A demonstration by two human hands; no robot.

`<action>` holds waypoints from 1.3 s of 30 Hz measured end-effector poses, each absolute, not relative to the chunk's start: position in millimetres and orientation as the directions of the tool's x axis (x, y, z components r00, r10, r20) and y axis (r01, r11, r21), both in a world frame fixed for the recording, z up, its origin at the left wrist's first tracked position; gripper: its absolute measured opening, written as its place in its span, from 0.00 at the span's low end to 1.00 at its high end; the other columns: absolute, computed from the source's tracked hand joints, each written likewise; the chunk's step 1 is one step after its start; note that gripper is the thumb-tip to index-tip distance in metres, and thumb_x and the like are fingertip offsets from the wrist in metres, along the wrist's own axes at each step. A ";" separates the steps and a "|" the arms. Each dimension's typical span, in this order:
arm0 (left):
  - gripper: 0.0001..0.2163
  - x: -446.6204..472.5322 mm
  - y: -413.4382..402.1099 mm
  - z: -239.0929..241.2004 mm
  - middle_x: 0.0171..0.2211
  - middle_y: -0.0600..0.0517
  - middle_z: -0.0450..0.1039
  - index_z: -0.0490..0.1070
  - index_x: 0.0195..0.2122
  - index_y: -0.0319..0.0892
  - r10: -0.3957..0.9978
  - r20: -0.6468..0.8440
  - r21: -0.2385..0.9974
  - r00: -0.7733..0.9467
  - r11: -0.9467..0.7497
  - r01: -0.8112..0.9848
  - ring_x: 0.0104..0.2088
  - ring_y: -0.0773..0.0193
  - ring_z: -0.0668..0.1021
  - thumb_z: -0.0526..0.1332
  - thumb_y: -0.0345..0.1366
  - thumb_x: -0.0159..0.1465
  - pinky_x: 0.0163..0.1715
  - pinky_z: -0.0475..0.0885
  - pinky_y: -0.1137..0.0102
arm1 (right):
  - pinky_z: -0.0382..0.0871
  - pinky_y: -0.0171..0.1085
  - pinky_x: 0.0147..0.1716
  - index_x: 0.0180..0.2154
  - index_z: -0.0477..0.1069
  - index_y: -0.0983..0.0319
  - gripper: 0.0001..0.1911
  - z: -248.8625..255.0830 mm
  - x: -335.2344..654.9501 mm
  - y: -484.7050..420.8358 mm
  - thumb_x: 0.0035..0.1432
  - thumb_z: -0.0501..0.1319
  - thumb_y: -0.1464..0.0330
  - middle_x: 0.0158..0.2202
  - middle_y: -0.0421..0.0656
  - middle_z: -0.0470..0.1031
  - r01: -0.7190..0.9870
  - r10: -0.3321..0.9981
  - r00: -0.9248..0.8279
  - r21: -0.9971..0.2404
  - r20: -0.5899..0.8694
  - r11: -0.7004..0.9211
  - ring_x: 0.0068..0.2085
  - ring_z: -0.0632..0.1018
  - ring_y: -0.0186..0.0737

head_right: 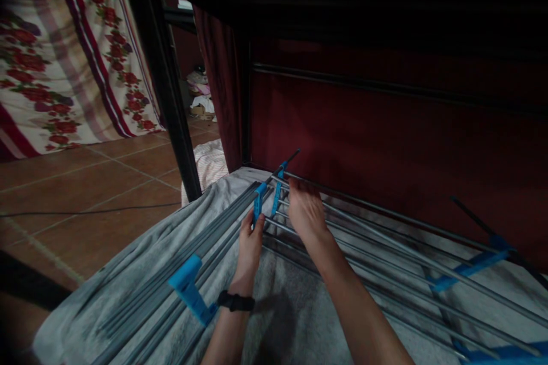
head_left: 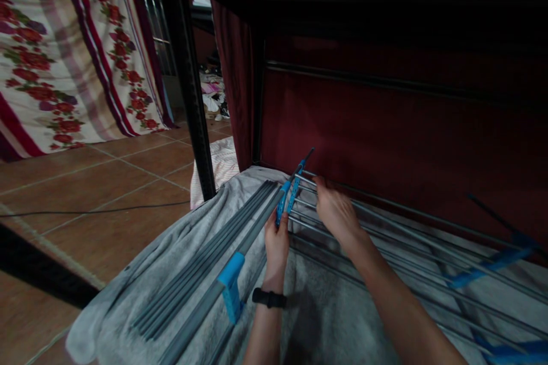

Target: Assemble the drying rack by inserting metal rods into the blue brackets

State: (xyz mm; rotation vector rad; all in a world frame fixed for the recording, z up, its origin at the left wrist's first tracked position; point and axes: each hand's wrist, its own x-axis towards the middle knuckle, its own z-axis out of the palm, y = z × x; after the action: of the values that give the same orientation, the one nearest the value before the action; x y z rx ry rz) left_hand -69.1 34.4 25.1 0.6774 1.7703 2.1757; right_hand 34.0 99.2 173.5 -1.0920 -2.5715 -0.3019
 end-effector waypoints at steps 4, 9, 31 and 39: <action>0.21 -67.8 34.6 25.0 0.60 0.42 0.73 0.74 0.56 0.43 0.472 0.191 0.971 -0.861 -0.219 0.095 0.63 0.51 0.72 0.60 0.49 0.66 0.67 0.61 0.56 | 0.66 0.38 0.41 0.63 0.64 0.52 0.24 175.5 39.2 89.5 0.73 0.42 0.60 0.51 0.48 0.78 0.688 0.619 -0.679 0.048 0.395 0.724 0.46 0.80 0.43; 0.22 -66.6 34.1 27.5 0.60 0.43 0.74 0.74 0.56 0.43 0.472 0.198 0.972 -0.859 -0.210 0.108 0.63 0.51 0.72 0.60 0.50 0.67 0.66 0.62 0.57 | 0.65 0.37 0.37 0.66 0.61 0.48 0.25 172.7 40.4 80.7 0.73 0.40 0.62 0.46 0.45 0.80 0.632 0.574 -0.749 0.097 0.331 0.769 0.42 0.80 0.40; 0.20 -67.0 39.7 22.7 0.58 0.43 0.75 0.75 0.54 0.44 0.433 0.256 0.941 -0.864 -0.316 0.121 0.61 0.51 0.74 0.61 0.48 0.66 0.65 0.63 0.55 | 0.67 0.38 0.46 0.53 0.68 0.61 0.18 173.4 16.1 75.4 0.72 0.44 0.65 0.51 0.51 0.77 0.560 0.499 -0.794 0.101 0.346 0.822 0.48 0.79 0.44; 0.20 -65.6 37.5 27.9 0.58 0.43 0.75 0.75 0.55 0.43 0.437 0.269 0.941 -0.858 -0.310 0.137 0.61 0.52 0.73 0.61 0.47 0.66 0.66 0.62 0.56 | 0.66 0.37 0.35 0.50 0.67 0.60 0.18 176.9 3.5 78.3 0.73 0.43 0.61 0.45 0.49 0.81 0.551 0.508 -0.817 0.113 0.273 0.827 0.42 0.82 0.43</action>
State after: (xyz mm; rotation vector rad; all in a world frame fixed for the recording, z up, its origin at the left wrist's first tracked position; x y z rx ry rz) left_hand -65.6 37.5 27.9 0.7333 1.7145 2.2815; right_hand 3.5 78.3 176.9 -0.8173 -2.7775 -0.2749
